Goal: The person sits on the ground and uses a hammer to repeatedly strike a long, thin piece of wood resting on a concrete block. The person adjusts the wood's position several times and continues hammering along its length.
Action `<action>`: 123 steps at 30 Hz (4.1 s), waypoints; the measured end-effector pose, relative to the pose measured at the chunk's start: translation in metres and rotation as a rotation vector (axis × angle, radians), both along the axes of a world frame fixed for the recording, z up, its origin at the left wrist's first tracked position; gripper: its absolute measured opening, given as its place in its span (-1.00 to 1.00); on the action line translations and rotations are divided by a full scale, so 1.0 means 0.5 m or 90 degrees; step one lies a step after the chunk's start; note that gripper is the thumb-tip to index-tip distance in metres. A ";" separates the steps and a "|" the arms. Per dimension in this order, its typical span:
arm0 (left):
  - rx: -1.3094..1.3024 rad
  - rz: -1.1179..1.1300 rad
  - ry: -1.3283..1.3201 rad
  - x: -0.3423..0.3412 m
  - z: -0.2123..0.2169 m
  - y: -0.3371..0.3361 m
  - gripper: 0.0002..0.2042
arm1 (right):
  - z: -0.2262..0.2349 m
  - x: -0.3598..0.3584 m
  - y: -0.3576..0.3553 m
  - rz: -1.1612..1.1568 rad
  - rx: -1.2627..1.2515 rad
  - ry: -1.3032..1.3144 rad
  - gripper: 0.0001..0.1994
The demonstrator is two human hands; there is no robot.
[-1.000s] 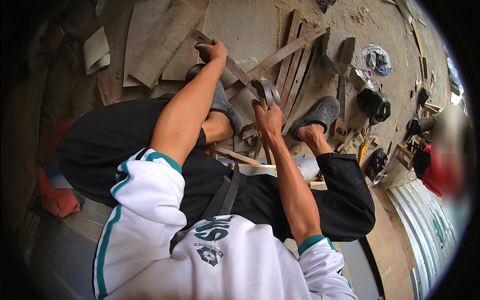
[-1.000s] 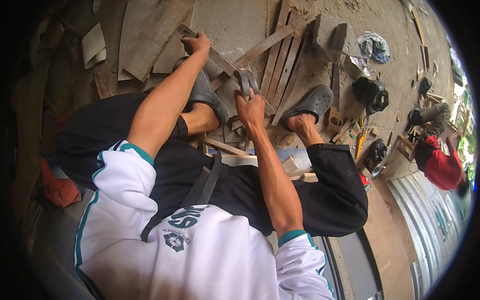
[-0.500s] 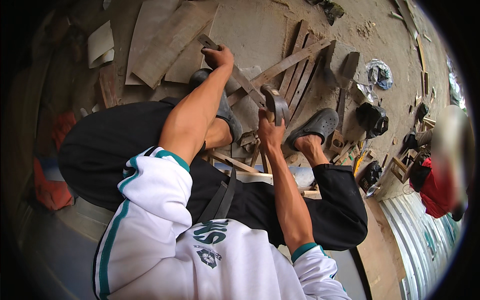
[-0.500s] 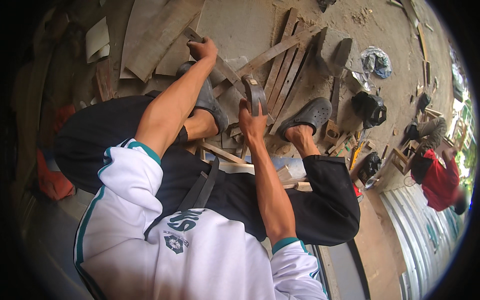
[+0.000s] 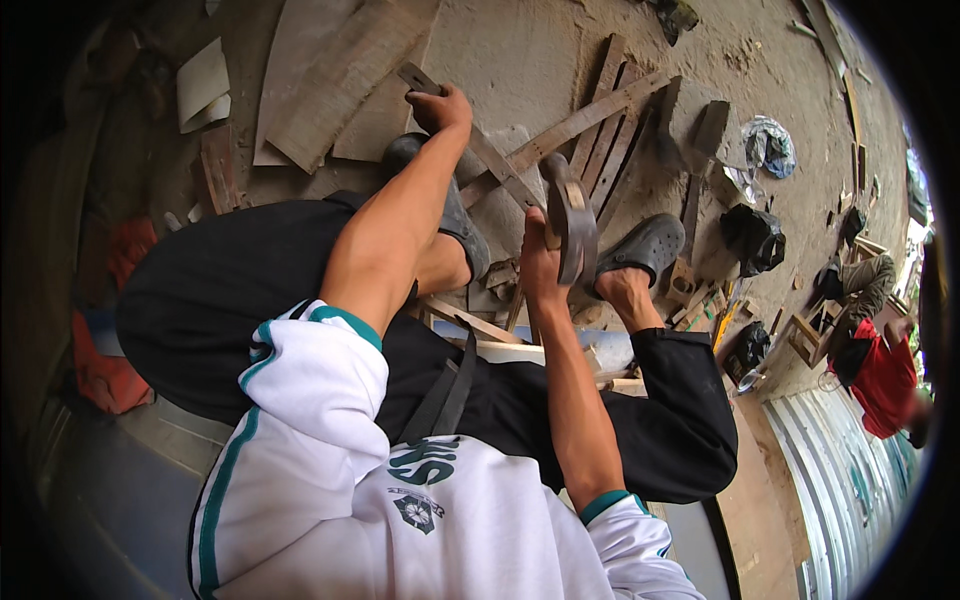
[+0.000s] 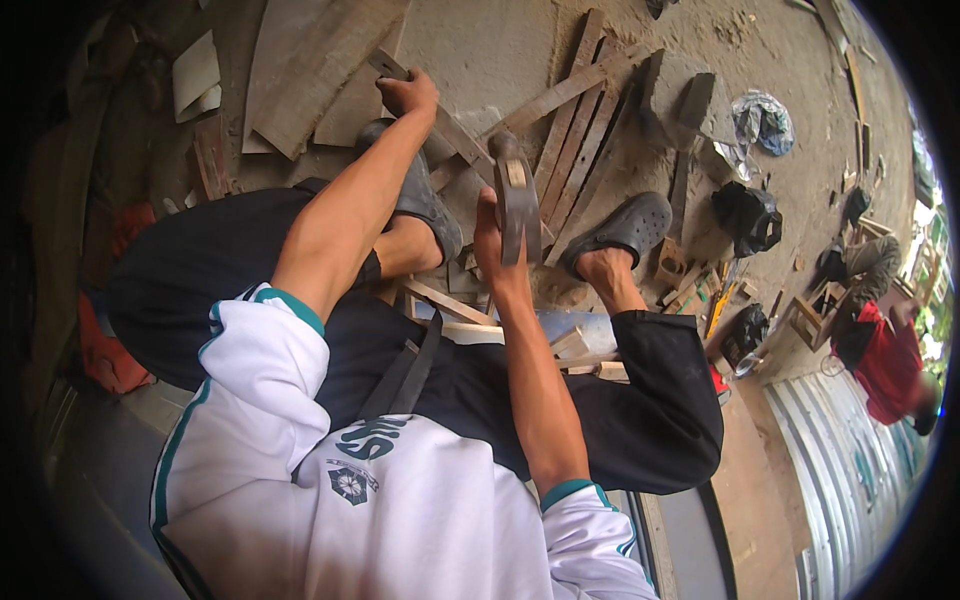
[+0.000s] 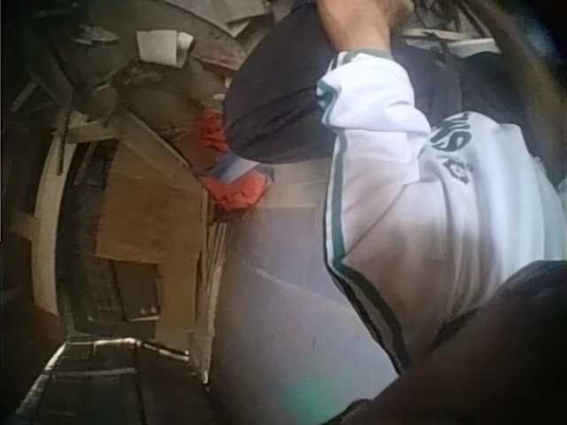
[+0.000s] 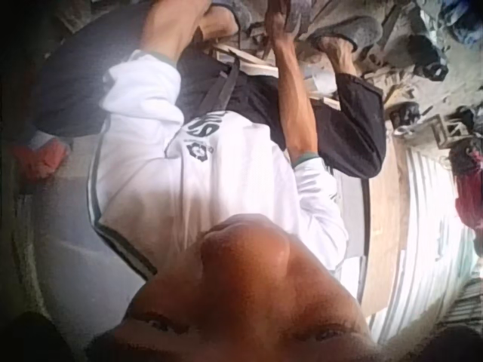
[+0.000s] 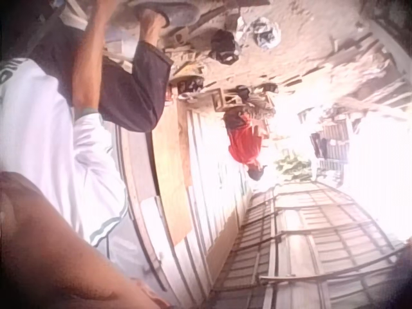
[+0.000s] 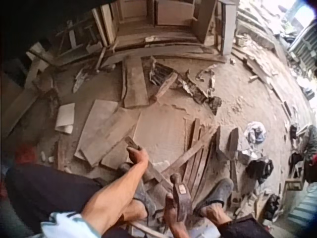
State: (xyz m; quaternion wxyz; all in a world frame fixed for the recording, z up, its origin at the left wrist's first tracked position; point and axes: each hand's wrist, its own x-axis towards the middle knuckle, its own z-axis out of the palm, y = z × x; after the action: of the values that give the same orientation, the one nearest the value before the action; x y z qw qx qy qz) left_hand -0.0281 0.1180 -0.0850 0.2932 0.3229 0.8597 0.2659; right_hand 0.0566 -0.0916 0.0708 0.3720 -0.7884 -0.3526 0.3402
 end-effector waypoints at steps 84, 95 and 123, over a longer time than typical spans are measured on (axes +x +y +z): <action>0.033 0.011 0.047 0.013 -0.002 0.043 -0.61 | -0.130 0.006 -0.001 -0.034 -0.125 -0.036 -0.76; 0.045 0.039 0.090 0.001 -0.025 0.017 -0.65 | -0.088 -0.007 -0.002 0.050 -0.239 -0.025 -0.71; -0.168 -0.141 -0.122 -0.045 0.088 0.038 -0.13 | 0.126 0.064 0.241 0.271 -0.212 -0.032 -0.68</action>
State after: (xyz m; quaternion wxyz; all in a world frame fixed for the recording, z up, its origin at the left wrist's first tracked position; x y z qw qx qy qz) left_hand -0.0505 0.1373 -0.0409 0.4412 0.3472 0.8144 0.1469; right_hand 0.0883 0.0290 0.1336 0.1481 -0.7551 -0.4588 0.4443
